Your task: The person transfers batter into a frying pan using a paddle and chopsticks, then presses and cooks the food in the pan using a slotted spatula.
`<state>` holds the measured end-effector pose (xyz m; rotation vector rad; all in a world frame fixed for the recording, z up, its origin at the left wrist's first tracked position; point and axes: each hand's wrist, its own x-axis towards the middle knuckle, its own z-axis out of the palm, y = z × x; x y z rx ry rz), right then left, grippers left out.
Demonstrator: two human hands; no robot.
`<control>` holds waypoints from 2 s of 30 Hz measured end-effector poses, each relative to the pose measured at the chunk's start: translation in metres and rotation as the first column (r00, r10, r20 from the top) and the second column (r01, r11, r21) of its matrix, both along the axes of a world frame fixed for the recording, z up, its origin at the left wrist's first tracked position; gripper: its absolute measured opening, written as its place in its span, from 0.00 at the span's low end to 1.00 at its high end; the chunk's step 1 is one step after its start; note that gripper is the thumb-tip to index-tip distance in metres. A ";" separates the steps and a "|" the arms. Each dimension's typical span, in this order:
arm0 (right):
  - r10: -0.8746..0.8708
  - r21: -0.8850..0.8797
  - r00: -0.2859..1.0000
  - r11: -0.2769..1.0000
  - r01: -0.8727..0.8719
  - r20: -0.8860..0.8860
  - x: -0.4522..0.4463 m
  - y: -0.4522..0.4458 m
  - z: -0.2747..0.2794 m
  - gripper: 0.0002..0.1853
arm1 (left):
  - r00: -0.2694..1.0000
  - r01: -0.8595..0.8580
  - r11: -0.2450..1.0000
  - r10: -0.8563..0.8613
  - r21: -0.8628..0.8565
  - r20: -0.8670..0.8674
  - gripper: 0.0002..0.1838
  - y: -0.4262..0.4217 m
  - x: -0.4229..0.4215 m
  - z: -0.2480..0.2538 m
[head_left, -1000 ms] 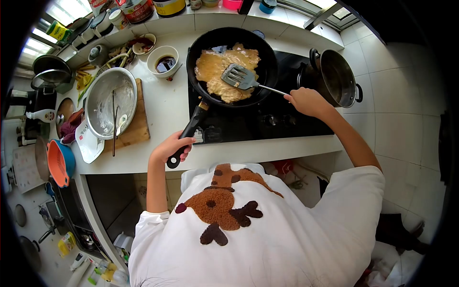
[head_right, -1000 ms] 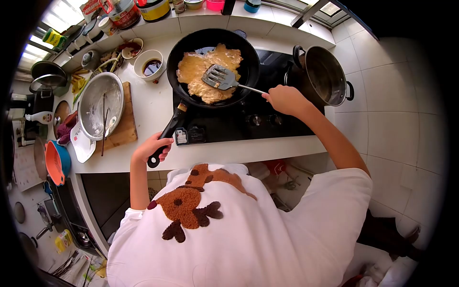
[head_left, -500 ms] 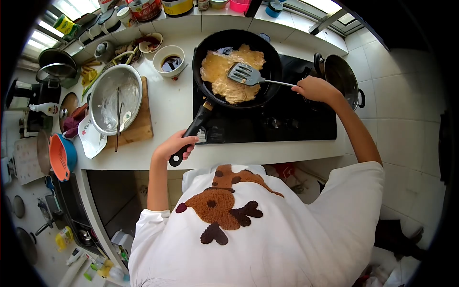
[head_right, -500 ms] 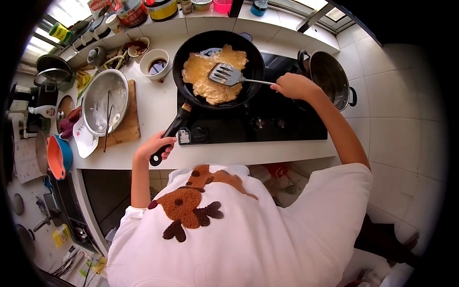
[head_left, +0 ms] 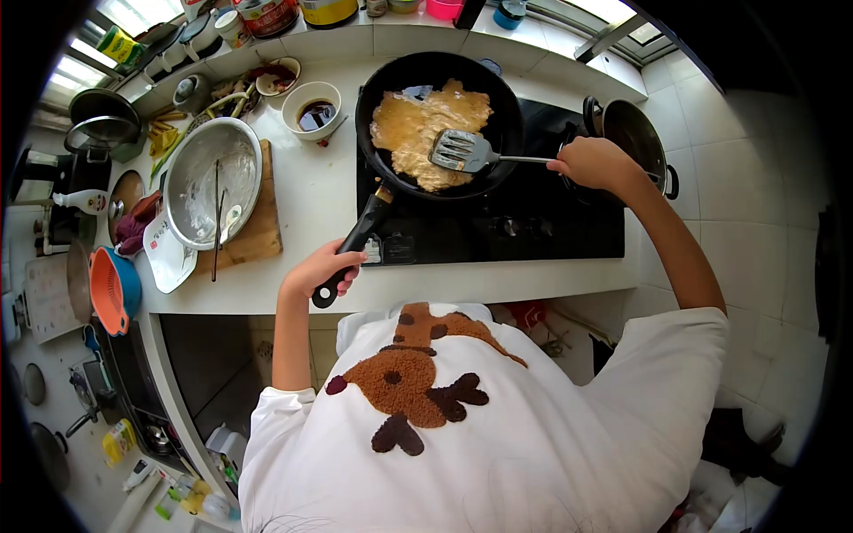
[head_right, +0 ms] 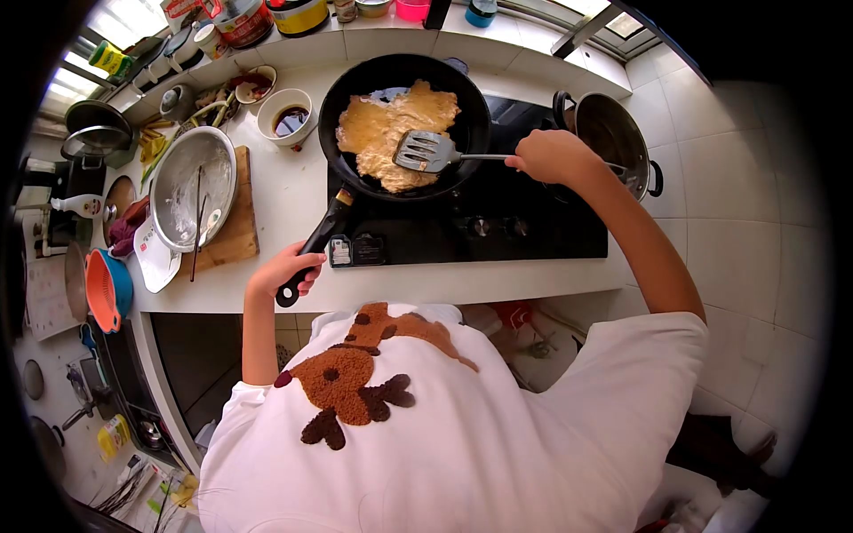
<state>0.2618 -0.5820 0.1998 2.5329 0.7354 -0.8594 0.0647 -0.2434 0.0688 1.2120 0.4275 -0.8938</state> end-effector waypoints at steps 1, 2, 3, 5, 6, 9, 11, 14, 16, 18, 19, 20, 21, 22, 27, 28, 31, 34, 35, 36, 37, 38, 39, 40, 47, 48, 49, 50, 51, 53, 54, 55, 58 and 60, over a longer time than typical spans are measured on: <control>0.002 -0.032 1.000 0.999 -0.002 0.010 -0.002 0.000 -0.007 0.24 | 1.000 -0.002 1.000 0.002 0.000 -0.001 0.10 0.000 0.000 0.000; -0.021 -0.005 1.000 1.000 0.021 -0.010 -0.001 -0.009 -0.020 0.25 | 1.000 -0.003 1.000 0.003 -0.002 -0.003 0.09 0.000 0.000 0.000; -0.017 0.006 1.000 1.000 0.017 0.019 -0.006 -0.012 -0.028 0.24 | 1.000 -0.005 1.000 0.005 -0.005 -0.004 0.09 0.000 0.000 0.000; -0.024 0.059 1.000 0.998 0.024 -0.006 -0.010 -0.016 -0.024 0.24 | 1.000 -0.004 1.000 0.004 -0.002 -0.002 0.09 0.000 0.001 0.000; -0.059 0.052 0.998 0.997 0.060 -0.016 -0.005 -0.014 -0.014 0.23 | 1.000 0.003 1.000 -0.003 0.003 -0.002 0.10 0.000 0.001 0.000; -0.091 0.036 0.996 0.995 0.091 0.003 0.014 -0.018 0.007 0.24 | 1.000 0.002 1.000 -0.002 -0.004 -0.022 0.10 0.001 0.000 -0.005; -0.131 0.110 0.989 0.986 0.123 0.066 0.017 -0.018 0.008 0.24 | 1.000 0.008 1.000 -0.008 0.002 -0.020 0.10 -0.001 0.001 -0.001; -0.149 0.179 0.977 0.976 0.121 0.154 0.021 -0.016 -0.002 0.23 | 1.000 0.010 1.000 -0.009 0.003 -0.015 0.10 0.000 0.001 -0.001; -0.144 0.135 0.980 0.983 0.126 0.134 0.024 -0.016 -0.010 0.23 | 1.000 0.010 1.000 -0.010 -0.001 -0.015 0.10 0.000 0.001 -0.002; -0.139 0.092 0.984 0.987 0.129 0.115 0.022 -0.014 -0.008 0.23 | 1.000 0.014 1.000 -0.014 0.005 -0.005 0.10 0.001 0.001 -0.003; -0.107 0.067 0.988 0.993 0.100 0.114 0.019 -0.015 0.000 0.23 | 1.000 0.013 1.000 -0.013 0.004 -0.005 0.10 0.001 0.001 -0.003; -0.074 0.042 0.991 0.997 0.070 0.111 0.015 -0.015 0.009 0.23 | 1.000 0.013 1.000 -0.013 0.004 -0.006 0.10 0.001 0.001 -0.002; -0.073 0.038 0.991 0.997 0.069 0.109 0.013 -0.013 0.017 0.23 | 1.000 0.013 1.000 -0.013 0.003 -0.007 0.10 0.000 0.001 -0.002; -0.087 -0.022 0.993 0.996 0.089 0.084 0.012 -0.011 0.027 0.22 | 1.000 0.012 1.000 -0.012 0.000 -0.009 0.10 0.000 0.001 -0.003; -0.056 -0.245 0.992 0.966 0.082 0.113 0.004 0.013 0.058 0.19 | 1.000 0.013 1.000 -0.012 0.008 -0.014 0.10 0.001 0.001 -0.006; 0.030 -0.294 0.988 0.956 0.016 0.150 0.004 0.018 0.059 0.18 | 1.000 0.022 1.000 -0.022 0.008 -0.011 0.10 0.000 0.002 -0.005; 0.145 -0.394 0.983 0.915 -0.089 0.114 0.013 0.047 0.059 0.16 | 1.000 0.014 1.000 -0.014 0.011 -0.010 0.10 -0.002 0.001 0.000; 0.127 -0.521 0.991 0.844 -0.129 -0.040 0.039 0.056 0.030 0.16 | 1.000 0.010 1.000 -0.010 0.014 -0.007 0.10 -0.002 0.000 -0.002; 0.128 -0.521 0.991 0.844 -0.128 -0.035 0.039 0.057 0.034 0.16 | 1.000 -0.005 1.000 0.005 0.014 -0.005 0.10 -0.002 -0.001 -0.003; 0.108 -0.502 0.993 0.857 -0.115 -0.043 0.038 0.056 0.038 0.17 | 1.000 -0.022 1.000 0.022 0.011 -0.003 0.09 -0.003 -0.001 -0.004; 0.089 -0.484 0.995 0.869 -0.104 -0.053 0.037 0.055 0.042 0.18 | 1.000 -0.027 1.000 0.027 0.007 -0.001 0.09 -0.002 -0.001 -0.004; 0.093 -0.489 0.994 0.866 -0.107 -0.053 0.035 0.051 0.043 0.18 | 1.000 -0.023 1.000 0.023 0.010 0.001 0.09 -0.003 -0.002 -0.004; 0.046 -0.438 0.997 0.897 -0.068 -0.062 0.033 0.044 0.045 0.20 | 1.000 -0.018 1.000 0.018 0.014 0.003 0.09 -0.002 -0.001 -0.005; -0.003 -0.384 0.997 0.923 -0.025 -0.072 0.031 0.037 0.047 0.22 | 1.000 -0.018 1.000 0.018 0.011 0.005 0.09 -0.002 -0.001 -0.005; -0.162 -0.133 0.958 0.982 0.133 -0.236 0.021 -0.006 0.022 0.24 | 1.000 0.007 1.000 -0.007 -0.003 0.004 0.11 -0.001 0.000 -0.005; -0.195 -0.109 0.944 0.979 0.172 -0.266 0.022 -0.012 0.016 0.23 | 1.000 0.007 1.000 -0.007 -0.007 0.003 0.11 -0.002 0.001 -0.004; -0.198 -0.108 0.944 0.979 0.175 -0.264 0.020 -0.017 0.012 0.23 | 1.000 0.010 1.000 -0.010 -0.006 0.006 0.11 -0.002 0.001 -0.004; -0.241 -0.058 0.930 0.971 0.234 -0.277 0.016 -0.021 0.008 0.23 | 1.000 0.009 1.000 -0.009 -0.009 0.007 0.11 -0.002 0.001 -0.004; -0.281 -0.009 0.914 0.957 0.291 -0.293 0.011 -0.024 0.005 0.22 | 1.000 0.008 1.000 -0.007 -0.012 0.008 0.11 -0.001 0.000 -0.004; -0.310 0.048 0.893 0.938 0.343 -0.325 0.002 -0.033 -0.005 0.21 | 1.000 0.000 1.000 0.000 -0.007 0.009 0.10 -0.002 -0.001 -0.005; -0.348 0.119 0.874 0.906 0.407 -0.340 -0.001 -0.041 -0.016 0.21 | 1.000 -0.008 1.000 0.008 -0.003 0.008 0.09 -0.002 -0.001 -0.005; -0.383 0.188 0.851 0.864 0.468 -0.358 -0.006 -0.047 -0.025 0.21 | 1.000 -0.008 1.000 0.008 -0.003 0.008 0.09 -0.002 -0.001 -0.005; -0.378 0.328 0.865 0.813 0.481 -0.331 -0.023 -0.065 -0.052 0.21 | 1.000 -0.005 1.000 0.005 0.001 0.002 0.09 -0.002 0.000 -0.005; -0.410 0.373 0.851 0.771 0.516 -0.329 -0.033 -0.066 -0.061 0.21 | 1.000 0.002 1.000 -0.002 -0.019 -0.010 0.11 -0.001 0.000 -0.005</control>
